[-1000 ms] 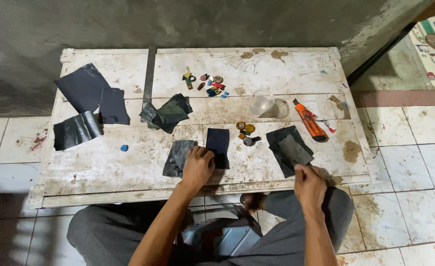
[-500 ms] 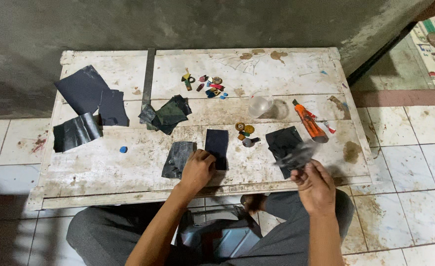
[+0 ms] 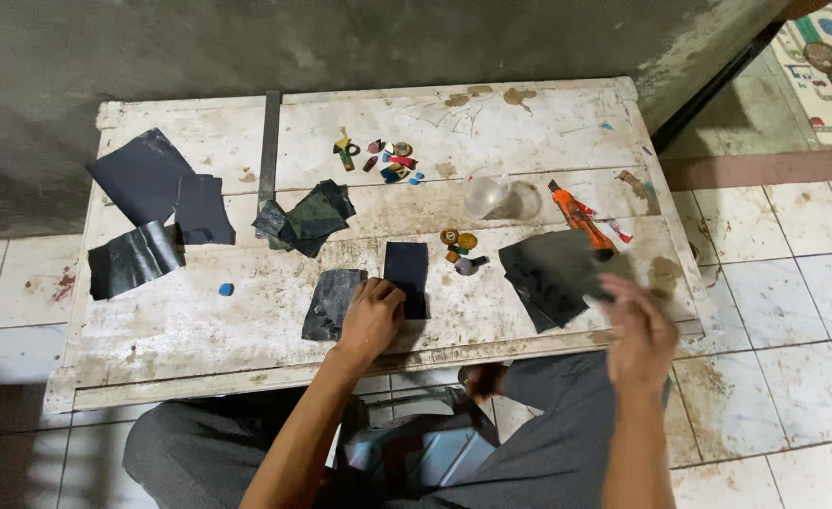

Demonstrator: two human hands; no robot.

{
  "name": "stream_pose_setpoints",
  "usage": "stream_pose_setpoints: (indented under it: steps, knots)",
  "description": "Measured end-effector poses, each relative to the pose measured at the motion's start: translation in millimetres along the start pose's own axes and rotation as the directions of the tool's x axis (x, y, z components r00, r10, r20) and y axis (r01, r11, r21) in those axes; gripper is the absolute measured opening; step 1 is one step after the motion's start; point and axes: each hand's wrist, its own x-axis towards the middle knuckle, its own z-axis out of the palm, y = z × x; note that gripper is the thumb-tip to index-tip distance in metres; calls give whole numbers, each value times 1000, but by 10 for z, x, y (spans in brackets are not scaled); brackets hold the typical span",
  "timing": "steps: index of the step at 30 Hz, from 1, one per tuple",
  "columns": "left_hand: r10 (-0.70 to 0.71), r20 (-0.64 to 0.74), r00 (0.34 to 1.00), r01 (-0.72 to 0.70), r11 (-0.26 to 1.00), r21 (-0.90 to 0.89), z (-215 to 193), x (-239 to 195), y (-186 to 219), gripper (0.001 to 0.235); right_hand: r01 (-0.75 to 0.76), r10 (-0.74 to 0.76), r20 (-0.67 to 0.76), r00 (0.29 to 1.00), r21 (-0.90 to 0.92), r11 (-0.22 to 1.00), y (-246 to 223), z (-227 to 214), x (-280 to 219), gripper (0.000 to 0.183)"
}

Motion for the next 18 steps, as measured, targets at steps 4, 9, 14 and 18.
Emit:
stream_pose_setpoints:
  steps: [4, 9, 14, 18]
  knots:
    - [44, 2, 999, -44, 999, 26, -12, 1, -32, 9, 164, -207, -25, 978, -517, 840, 455, -581, 216, 12]
    - [47, 61, 997, -50, 998, 38, 121, -2, -145, 10, -32, -76, -146, 986, -625, 780, 1155, -1121, 306, 26]
    - [25, 59, 998, -28, 998, 51, 113, -14, -123, 12, -11, -47, -51, 998, -783, 621, 1362, -1267, 292, 31]
    - [17, -1, 1000, -17, 1000, 16, 52, -6, -70, 11, 122, -161, 44, 986, -849, 515, 1256, -1093, 261, 31]
